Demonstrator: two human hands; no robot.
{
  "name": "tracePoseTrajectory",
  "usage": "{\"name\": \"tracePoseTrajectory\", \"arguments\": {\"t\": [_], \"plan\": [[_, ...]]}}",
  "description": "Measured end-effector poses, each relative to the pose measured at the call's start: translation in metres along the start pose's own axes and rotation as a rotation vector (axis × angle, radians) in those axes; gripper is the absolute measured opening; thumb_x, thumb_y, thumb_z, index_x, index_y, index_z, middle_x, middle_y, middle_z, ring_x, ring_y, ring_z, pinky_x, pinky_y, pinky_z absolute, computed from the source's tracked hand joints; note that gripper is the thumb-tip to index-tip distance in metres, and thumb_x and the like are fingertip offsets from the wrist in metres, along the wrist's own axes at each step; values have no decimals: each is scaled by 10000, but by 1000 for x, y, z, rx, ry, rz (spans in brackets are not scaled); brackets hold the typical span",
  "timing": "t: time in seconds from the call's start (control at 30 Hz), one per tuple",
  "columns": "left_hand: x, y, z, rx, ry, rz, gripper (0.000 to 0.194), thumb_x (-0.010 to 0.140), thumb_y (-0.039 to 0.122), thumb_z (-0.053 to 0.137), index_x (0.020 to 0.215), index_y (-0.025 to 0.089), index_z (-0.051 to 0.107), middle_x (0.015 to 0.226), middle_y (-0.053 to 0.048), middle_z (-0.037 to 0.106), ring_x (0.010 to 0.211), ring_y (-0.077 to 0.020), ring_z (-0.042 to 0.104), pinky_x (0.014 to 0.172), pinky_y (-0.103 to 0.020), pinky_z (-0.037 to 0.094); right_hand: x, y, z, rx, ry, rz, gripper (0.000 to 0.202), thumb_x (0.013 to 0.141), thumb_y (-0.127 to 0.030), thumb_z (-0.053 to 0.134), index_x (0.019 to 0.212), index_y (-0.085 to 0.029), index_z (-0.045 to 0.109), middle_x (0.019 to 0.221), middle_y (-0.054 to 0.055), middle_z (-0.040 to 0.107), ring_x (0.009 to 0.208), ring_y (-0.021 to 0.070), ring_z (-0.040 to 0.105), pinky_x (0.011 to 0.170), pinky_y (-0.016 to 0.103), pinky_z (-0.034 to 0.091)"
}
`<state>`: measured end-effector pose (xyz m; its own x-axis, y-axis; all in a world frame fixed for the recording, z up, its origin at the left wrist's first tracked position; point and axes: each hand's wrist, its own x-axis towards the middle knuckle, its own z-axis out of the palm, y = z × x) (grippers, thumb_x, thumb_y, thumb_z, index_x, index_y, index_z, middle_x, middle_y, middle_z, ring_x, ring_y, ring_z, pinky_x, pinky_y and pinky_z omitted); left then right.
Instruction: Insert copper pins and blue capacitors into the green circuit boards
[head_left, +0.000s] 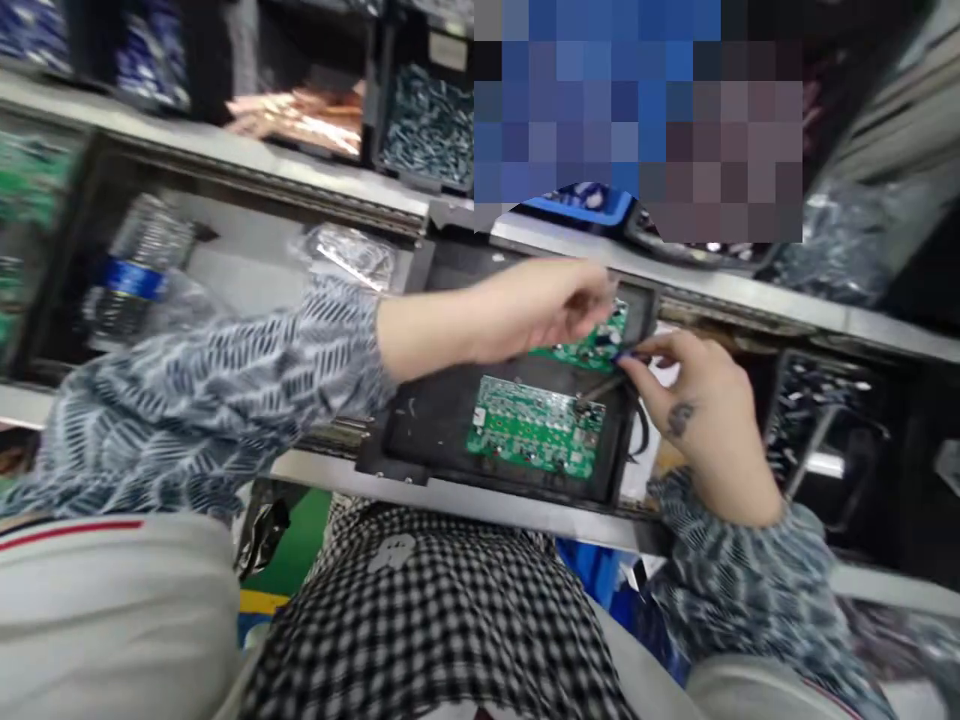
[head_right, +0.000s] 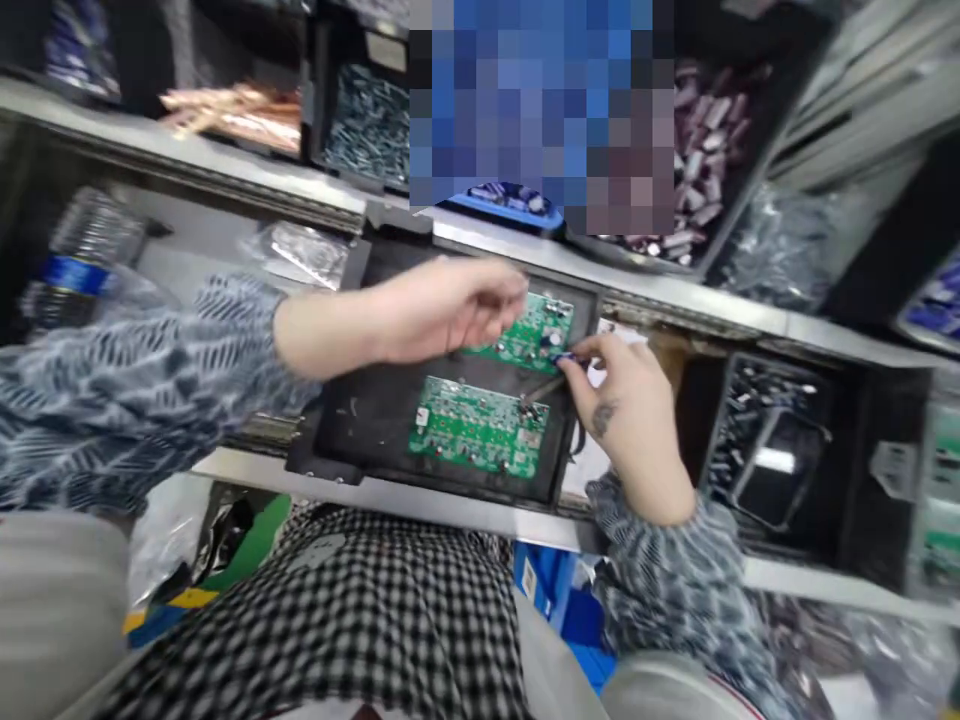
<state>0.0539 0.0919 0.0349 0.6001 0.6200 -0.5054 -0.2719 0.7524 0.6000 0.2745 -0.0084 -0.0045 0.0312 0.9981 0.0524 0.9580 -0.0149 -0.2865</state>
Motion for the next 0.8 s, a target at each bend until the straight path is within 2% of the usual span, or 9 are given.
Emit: {"name": "tracePoseTrajectory", "arguments": {"t": [0.07, 0.1, 0.2, 0.3, 0.43, 0.53, 0.67, 0.73, 0.8], "plan": [[-21, -27, 7, 32, -56, -181, 263, 945, 39, 516, 700, 128, 550, 654, 4, 550, 569, -58, 479, 589, -189, 400, 3, -4, 1, 11, -15, -22, 222, 864, -448, 566, 860, -244, 654, 802, 98, 695, 802, 283, 637, 746, 426, 511], [-26, -36, 8, 60, -77, -223, 241, 951, 39, 514, 731, 126, 559, 674, 7, 565, 577, -54, 490, 601, -189, 404, 2, -5, 2, 19, -21, -30, 203, 873, -431, 572, 866, -244, 652, 808, 94, 699, 806, 280, 633, 747, 422, 506], [-22, -49, 4, 82, -45, -184, 193, 969, 42, 550, 794, 117, 587, 718, 14, 598, 600, -41, 503, 644, -188, 411, 0, -8, 2, 30, -20, -41, 156, 888, -404, 595, 878, -258, 648, 807, 68, 699, 804, 272, 626, 744, 414, 497], [-12, -50, -4, 101, -35, -111, 186, 986, 46, 571, 811, 100, 604, 725, 20, 607, 606, -29, 504, 687, -187, 415, -1, -9, 3, 20, -17, -54, 136, 892, -390, 614, 872, -259, 644, 791, 65, 694, 796, 267, 616, 745, 411, 493], [-11, -51, -6, 107, -14, -129, 173, 994, 10, 540, 858, 90, 608, 718, 17, 630, 598, -28, 527, 715, -193, 434, -2, -12, 2, -18, -33, -48, 115, 889, -360, 627, 876, -248, 653, 791, 81, 677, 819, 278, 615, 757, 415, 500], [-13, -52, -5, 122, -10, -130, 186, 1004, 25, 549, 839, 93, 598, 700, 22, 627, 581, -23, 529, 673, -183, 426, -4, -14, 0, -48, -44, -42, 119, 879, -347, 631, 880, -232, 660, 788, 96, 650, 835, 312, 614, 763, 450, 510], [-13, -52, -5, 149, 5, -154, 252, 1013, 68, 581, 762, 90, 588, 645, 28, 580, 561, -22, 510, 594, -169, 384, -6, -18, 1, -80, -65, -52, 182, 934, -388, 591, 885, -232, 670, 762, 113, 632, 841, 346, 605, 775, 501, 513], [-12, -52, -6, 146, 9, -175, 267, 1009, 82, 597, 742, 88, 598, 648, 23, 572, 559, -22, 500, 577, -168, 371, -9, -21, 1, -113, -51, -71, 221, 961, -400, 569, 886, -229, 687, 771, 123, 658, 858, 357, 613, 792, 523, 512], [-12, -52, -7, 136, 6, -202, 280, 1003, 99, 614, 724, 88, 611, 651, 18, 564, 554, -21, 484, 564, -168, 356, -13, -25, 0, -108, -18, -114, 234, 977, -399, 565, 945, -222, 714, 868, 126, 720, 899, 353, 638, 827, 532, 516]]}}
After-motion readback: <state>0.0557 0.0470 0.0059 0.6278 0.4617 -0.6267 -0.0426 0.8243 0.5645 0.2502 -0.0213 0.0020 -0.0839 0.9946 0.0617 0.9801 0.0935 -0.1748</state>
